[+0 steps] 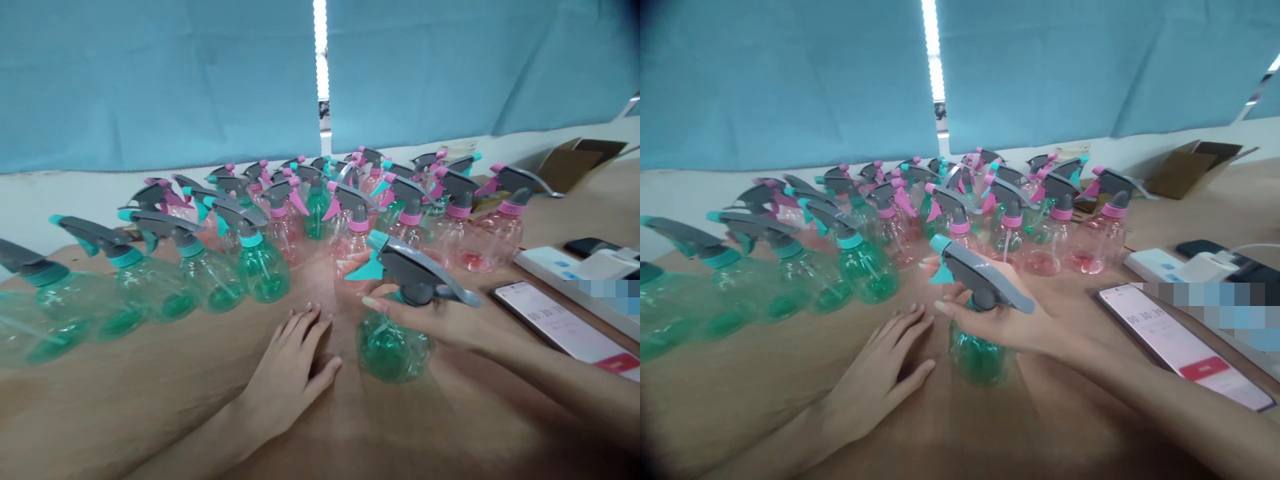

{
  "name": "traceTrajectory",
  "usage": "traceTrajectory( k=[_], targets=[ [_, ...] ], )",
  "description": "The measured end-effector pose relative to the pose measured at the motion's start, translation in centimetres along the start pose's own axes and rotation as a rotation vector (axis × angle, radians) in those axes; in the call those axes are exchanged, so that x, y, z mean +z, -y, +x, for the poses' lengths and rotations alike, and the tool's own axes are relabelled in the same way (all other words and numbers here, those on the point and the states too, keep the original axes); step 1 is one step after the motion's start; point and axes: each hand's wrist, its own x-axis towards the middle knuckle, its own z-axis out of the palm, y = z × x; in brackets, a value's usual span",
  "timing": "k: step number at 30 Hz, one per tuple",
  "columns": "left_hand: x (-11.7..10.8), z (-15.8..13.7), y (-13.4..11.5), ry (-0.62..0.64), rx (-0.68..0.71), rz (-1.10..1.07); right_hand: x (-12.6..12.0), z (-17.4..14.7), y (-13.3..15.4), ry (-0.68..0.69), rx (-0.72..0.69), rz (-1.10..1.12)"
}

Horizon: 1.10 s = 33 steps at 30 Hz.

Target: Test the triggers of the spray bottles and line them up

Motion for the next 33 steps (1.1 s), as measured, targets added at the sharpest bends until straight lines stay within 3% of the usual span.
traceTrajectory(
  k=[8,17,22,27,33],
  targets=[
    [-0.2,-0.1,0.0,0.009,0.001,0.021,0.0,0.2,0.2,0.006,0.053,0.107],
    [-0.1,0.0,-0.1,0.011,0.003,0.034,-0.2,-0.1,0.8,0.027,0.239,0.080],
    [-0.1,0.0,-0.1,0.011,0.014,0.059,-0.2,-0.3,0.5,0.031,0.188,0.196],
    [-0.3,0.0,-0.2,0.032,0.008,0.057,-0.5,-0.4,-0.9,0.012,0.176,0.133],
    [-0.2,0.0,-0.2,0.034,0.008,0.061,-0.6,-1.5,-4.2,-0.123,0.250,-0.004]
  ],
)
